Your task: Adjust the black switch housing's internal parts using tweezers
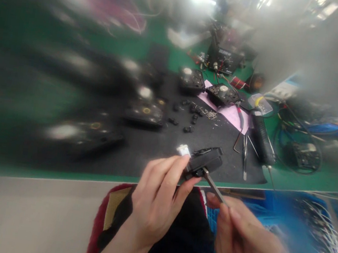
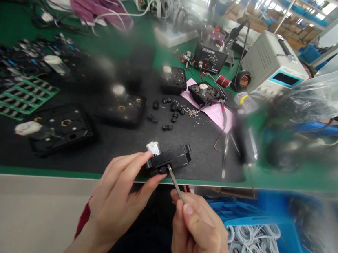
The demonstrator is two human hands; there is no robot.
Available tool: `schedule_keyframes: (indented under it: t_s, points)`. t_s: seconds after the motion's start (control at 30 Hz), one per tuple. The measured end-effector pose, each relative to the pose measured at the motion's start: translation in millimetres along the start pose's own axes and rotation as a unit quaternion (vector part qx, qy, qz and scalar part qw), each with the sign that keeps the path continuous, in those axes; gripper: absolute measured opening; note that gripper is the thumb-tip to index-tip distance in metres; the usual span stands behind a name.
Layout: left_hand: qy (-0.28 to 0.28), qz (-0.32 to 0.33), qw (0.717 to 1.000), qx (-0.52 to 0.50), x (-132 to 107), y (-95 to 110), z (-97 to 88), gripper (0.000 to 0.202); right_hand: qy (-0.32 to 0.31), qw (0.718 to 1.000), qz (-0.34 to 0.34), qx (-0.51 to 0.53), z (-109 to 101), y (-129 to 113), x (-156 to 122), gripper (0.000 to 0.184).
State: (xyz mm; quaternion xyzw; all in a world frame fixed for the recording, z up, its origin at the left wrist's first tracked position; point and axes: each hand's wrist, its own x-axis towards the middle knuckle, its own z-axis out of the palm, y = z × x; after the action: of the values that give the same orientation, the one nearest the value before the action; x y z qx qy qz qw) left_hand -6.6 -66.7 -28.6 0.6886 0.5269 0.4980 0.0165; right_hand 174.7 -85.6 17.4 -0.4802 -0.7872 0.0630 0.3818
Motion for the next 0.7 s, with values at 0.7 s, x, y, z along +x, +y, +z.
schedule_keyframes:
  t_s: [0.7]
  points:
    - [-0.009,-0.026,0.999,-0.02,9.5,-2.0,-2.5,0.039,0.161,0.967,0.176,-0.093,-19.6,47.8,-25.1,0.015]
